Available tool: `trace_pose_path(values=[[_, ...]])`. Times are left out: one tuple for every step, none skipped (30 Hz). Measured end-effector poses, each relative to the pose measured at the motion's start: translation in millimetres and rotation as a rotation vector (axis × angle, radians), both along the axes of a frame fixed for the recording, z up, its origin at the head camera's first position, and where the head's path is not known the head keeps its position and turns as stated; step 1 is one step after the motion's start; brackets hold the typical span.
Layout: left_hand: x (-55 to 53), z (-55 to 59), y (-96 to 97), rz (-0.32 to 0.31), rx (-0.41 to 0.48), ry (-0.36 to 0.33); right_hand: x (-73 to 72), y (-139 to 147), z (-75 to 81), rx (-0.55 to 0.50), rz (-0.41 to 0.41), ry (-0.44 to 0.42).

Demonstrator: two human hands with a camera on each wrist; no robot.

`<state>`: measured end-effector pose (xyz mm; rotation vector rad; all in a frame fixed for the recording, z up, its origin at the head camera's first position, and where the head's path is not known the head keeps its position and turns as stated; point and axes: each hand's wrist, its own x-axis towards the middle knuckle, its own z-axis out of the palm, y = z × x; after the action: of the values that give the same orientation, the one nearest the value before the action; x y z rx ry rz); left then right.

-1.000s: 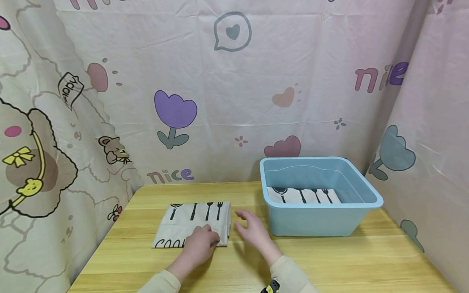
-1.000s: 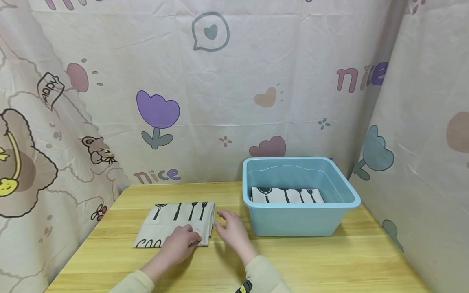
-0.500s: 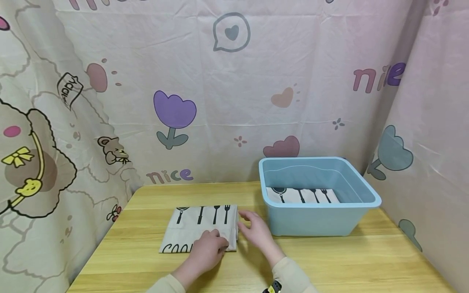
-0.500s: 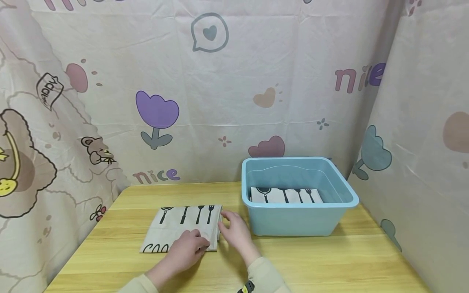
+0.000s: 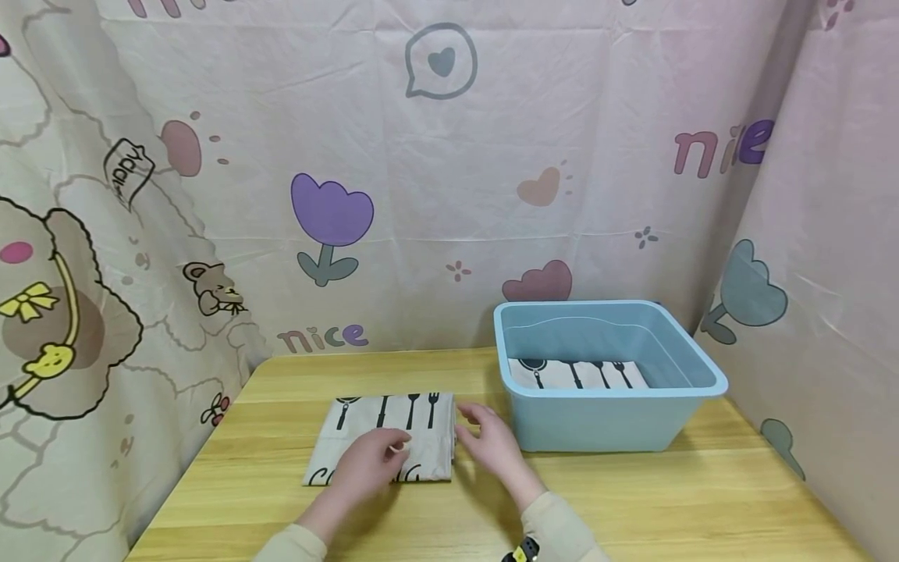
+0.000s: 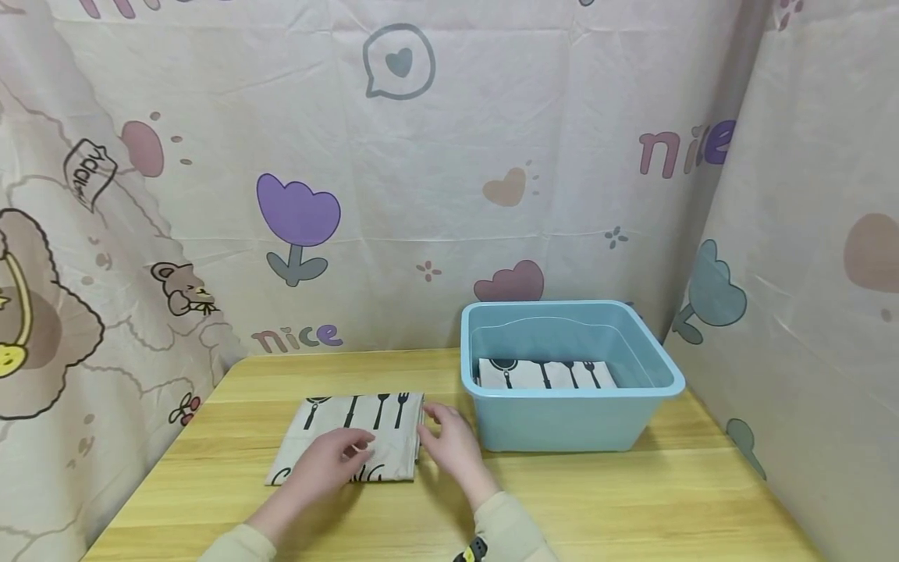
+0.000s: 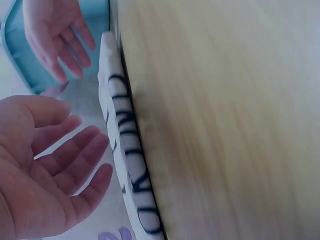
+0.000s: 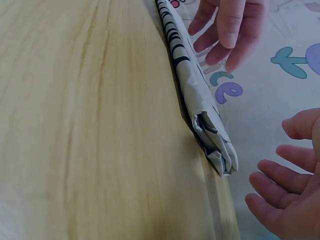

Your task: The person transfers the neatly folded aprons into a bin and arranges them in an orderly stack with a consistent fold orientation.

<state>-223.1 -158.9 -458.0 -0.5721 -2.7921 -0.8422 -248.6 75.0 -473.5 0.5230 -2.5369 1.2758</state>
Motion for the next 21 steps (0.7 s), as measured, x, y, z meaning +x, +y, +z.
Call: trace_pose_path(values=[[-0.7, 1.2, -2.8, 0.025, 0.019, -0.005, 0.0, 0, 0.0, -0.005, 0.000, -0.010], [-1.6, 2.5, -5.7, 0.049, 0.040, -0.011, -0.1, 0, -0.2, -0.011, 0.001, -0.020], [-2.5, 3.9, -8.8, 0.074, 0.055, -0.015, -0.5, 0, -0.5, -0.015, 0.001, -0.034], [-3.5, 5.3, -12.2, 0.098, 0.068, -0.023, -1.2, 0, -1.1, -0.020, 0.001, -0.049], [-4.4, 7.0, -15.7, 0.120, 0.084, -0.032, -1.6, 0, -1.2, -0.028, 0.001, -0.066], [-5.2, 8.8, -19.6, 0.134, 0.096, -0.035, -2.5, 0, -1.8, -0.035, 0.001, -0.080], [-6.0, 10.5, -23.6, 0.146, 0.108, -0.039, -3.0, 0, -1.9, -0.043, 0.001, -0.093], [-6.8, 12.0, -27.6, 0.161, 0.118, -0.047, -3.7, 0, -2.3, -0.049, 0.001, -0.104], [-7.6, 13.3, -31.6, 0.173, 0.127, -0.054, -4.4, 0, -2.6, -0.052, -0.001, -0.114], [-8.5, 14.5, -35.7, 0.181, 0.137, -0.059, -4.8, -1, -2.9, -0.059, -0.002, -0.123], [-9.2, 15.3, -39.6, 0.191, 0.145, -0.064, -4.9, -2, -2.9, -0.064, -0.003, -0.131], [-10.2, 15.8, -43.4, 0.198, 0.152, -0.067, -5.1, -2, -2.8, -0.070, -0.003, -0.136], [-11.0, 15.9, -47.0, 0.208, 0.160, -0.077, -5.2, -3, -2.7, -0.073, -0.007, -0.145], [-12.0, 15.9, -50.5, 0.218, 0.162, -0.087, -5.4, -3, -2.6, -0.076, -0.008, -0.153], [-12.6, 16.4, -54.0, 0.223, 0.167, -0.098, -5.5, -4, -2.2, -0.082, -0.009, -0.162], [-13.1, 16.8, -57.5, 0.230, 0.171, -0.110, -5.9, -4, -2.1, -0.086, -0.010, -0.172], [-13.9, 16.8, -60.9, 0.236, 0.175, -0.123, -6.1, -5, -1.7, -0.092, -0.013, -0.184], [-14.6, 17.1, -64.1, 0.243, 0.177, -0.135, -6.4, -6, -1.6, -0.096, -0.016, -0.197], [-15.4, 16.8, -67.5, 0.252, 0.179, -0.149, -6.9, -6, -1.9, -0.096, -0.021, -0.209], [-16.3, 16.7, -70.8, 0.260, 0.184, -0.161, -7.4, -7, -1.8, -0.098, -0.022, -0.222], [-17.4, 16.3, -74.1, 0.270, 0.187, -0.170, -8.0, -8, -2.2, -0.100, -0.025, -0.235]])
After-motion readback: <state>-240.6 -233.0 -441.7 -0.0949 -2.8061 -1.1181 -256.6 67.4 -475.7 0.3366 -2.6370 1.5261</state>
